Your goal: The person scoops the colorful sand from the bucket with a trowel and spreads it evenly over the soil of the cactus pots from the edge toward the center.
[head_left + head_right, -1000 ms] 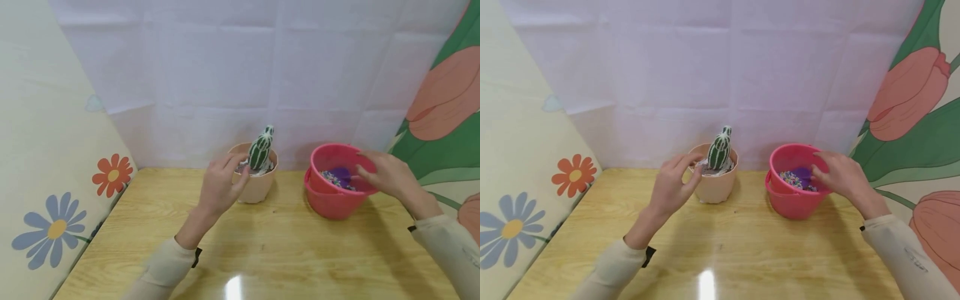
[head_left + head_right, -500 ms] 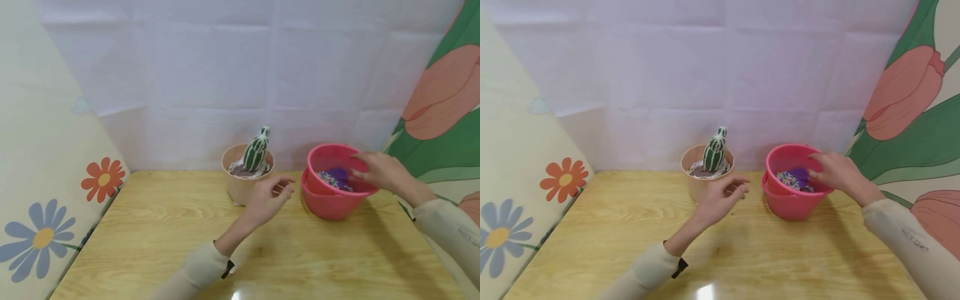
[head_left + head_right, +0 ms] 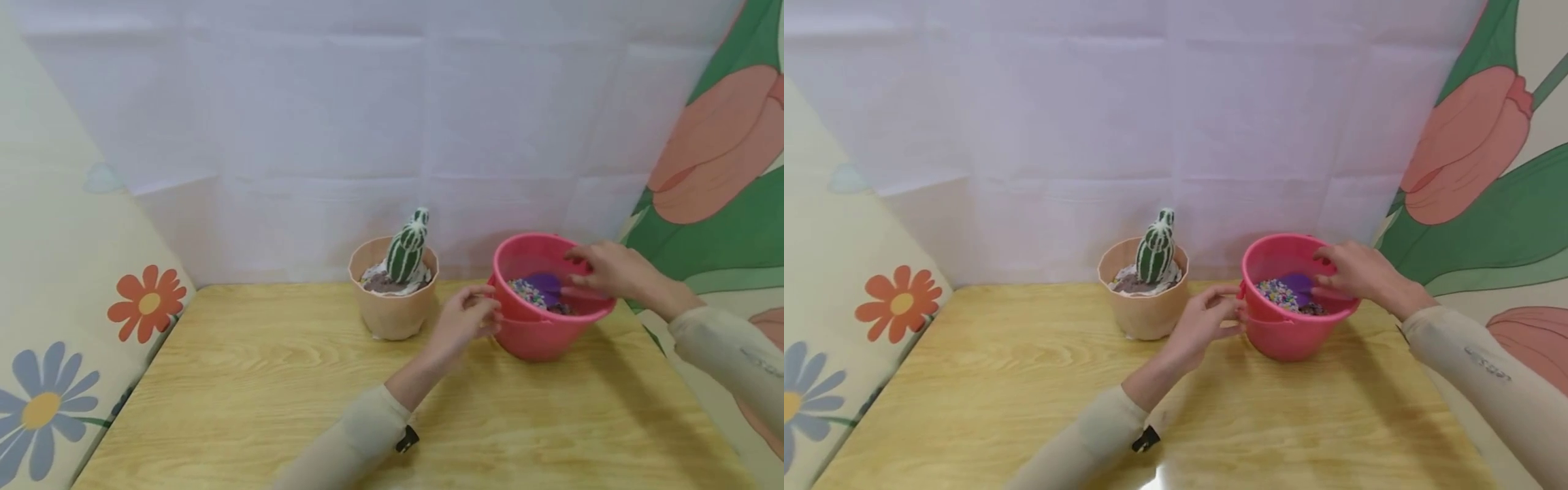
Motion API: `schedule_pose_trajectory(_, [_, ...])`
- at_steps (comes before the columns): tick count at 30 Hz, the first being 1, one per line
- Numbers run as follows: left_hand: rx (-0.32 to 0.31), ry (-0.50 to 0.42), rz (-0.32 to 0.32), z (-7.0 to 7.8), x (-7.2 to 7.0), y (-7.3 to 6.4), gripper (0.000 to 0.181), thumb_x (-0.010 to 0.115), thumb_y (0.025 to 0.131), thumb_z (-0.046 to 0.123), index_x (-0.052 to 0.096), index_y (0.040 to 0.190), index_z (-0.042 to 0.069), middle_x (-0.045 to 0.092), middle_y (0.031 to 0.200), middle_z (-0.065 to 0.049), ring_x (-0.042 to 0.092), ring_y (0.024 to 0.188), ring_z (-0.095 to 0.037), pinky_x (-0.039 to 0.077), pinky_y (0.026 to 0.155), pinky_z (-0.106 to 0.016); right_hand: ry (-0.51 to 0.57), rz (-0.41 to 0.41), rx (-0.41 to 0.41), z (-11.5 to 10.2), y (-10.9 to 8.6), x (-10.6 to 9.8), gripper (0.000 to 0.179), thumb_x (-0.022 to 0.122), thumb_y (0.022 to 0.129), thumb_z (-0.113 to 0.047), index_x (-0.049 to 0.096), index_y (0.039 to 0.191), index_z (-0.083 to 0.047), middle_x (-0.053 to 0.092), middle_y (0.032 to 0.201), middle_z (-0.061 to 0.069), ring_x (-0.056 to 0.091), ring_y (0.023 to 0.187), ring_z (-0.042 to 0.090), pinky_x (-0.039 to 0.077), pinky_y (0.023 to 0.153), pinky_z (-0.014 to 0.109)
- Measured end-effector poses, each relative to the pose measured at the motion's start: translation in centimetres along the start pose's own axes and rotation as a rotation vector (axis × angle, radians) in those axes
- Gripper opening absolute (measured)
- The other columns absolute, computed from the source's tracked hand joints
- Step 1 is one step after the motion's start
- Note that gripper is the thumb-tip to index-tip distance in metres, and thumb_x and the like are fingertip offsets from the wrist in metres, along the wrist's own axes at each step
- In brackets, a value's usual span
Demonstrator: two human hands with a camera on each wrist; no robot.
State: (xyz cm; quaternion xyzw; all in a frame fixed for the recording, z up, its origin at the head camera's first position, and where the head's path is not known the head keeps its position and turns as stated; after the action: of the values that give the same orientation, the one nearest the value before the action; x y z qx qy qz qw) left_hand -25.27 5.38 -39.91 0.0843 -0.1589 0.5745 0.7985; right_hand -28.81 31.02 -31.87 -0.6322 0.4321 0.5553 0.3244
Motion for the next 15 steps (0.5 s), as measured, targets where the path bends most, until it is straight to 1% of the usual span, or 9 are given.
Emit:
schedule_pose_trajectory(2, [-0.011, -0.038, 0.024, -0.1, 0.1, 0.3, 0.027, 0.063, 0.096, 0.002, 0.063, 0.122, -0.001, 0.068, 0.098, -0.019, 0.069, 0.083, -0.023, 0.062, 0.078, -0.039, 0.007, 0.007, -0.014, 0.0, 0.1, 0.0, 0.040, 0.077, 0.091, -0.017, 0.067, 0.122, 0.007, 0.071, 0.098, 0.017, 0.069, 0.082, 0.026, 0.061, 0.063, 0.039])
schedule_pose_trajectory(4, [-0.023, -0.079, 0.044, -0.2, 0.3, 0.5, 0.028, 0.064, 0.095, 0.001, 0.061, 0.123, -0.001, 0.068, 0.099, -0.018, 0.068, 0.083, -0.024, 0.062, 0.079, -0.039, 0.017, 0.009, -0.022, 0.0, 0.1, 0.0, 0.038, 0.078, 0.091, -0.015, 0.068, 0.120, 0.007, 0.072, 0.097, 0.017, 0.070, 0.082, 0.025, 0.061, 0.064, 0.040])
schedule_pose_trajectory(8, [-0.048, -0.145, 0.083, -0.5, 0.7, 0.9, 0.029, 0.064, 0.095, 0.001, 0.059, 0.123, -0.001, 0.068, 0.099, -0.017, 0.068, 0.085, -0.025, 0.062, 0.079, -0.040, 0.036, 0.002, -0.029, 0.1, 0.1, 0.0, 0.039, 0.079, 0.090, -0.016, 0.068, 0.119, 0.008, 0.072, 0.096, 0.017, 0.070, 0.079, 0.022, 0.061, 0.062, 0.036])
schedule_pose_trajectory(10, [-0.053, -0.177, 0.097, -0.7, 0.8, 1.1, 0.029, 0.064, 0.094, 0.000, 0.059, 0.123, -0.002, 0.068, 0.098, -0.017, 0.068, 0.084, -0.026, 0.062, 0.079, -0.040, 0.047, -0.004, -0.026, 0.0, 0.1, 0.1, 0.041, 0.080, 0.090, -0.018, 0.068, 0.119, 0.009, 0.072, 0.097, 0.017, 0.070, 0.077, 0.020, 0.060, 0.060, 0.033])
schedule_pose_trajectory(15, [-0.059, -0.219, 0.114, -1.0, 1.3, 1.4, 0.031, 0.065, 0.093, 0.000, 0.057, 0.123, -0.003, 0.067, 0.095, -0.016, 0.068, 0.081, -0.024, 0.062, 0.079, -0.040, 0.067, -0.022, -0.018, -0.1, 0.1, 0.3, 0.043, 0.081, 0.089, -0.017, 0.068, 0.119, 0.010, 0.073, 0.098, 0.018, 0.070, 0.075, 0.018, 0.060, 0.058, 0.030])
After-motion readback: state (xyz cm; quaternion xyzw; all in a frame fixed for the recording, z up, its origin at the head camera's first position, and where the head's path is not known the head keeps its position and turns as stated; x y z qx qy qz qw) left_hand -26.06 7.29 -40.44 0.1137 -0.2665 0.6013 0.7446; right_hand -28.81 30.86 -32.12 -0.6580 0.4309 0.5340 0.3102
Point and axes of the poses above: each hand's wrist, its own y-axis towards the middle knuckle, its own x-axis out of the palm, z = x × y, the point moved 4 cm from there along y, towards the middle knuckle
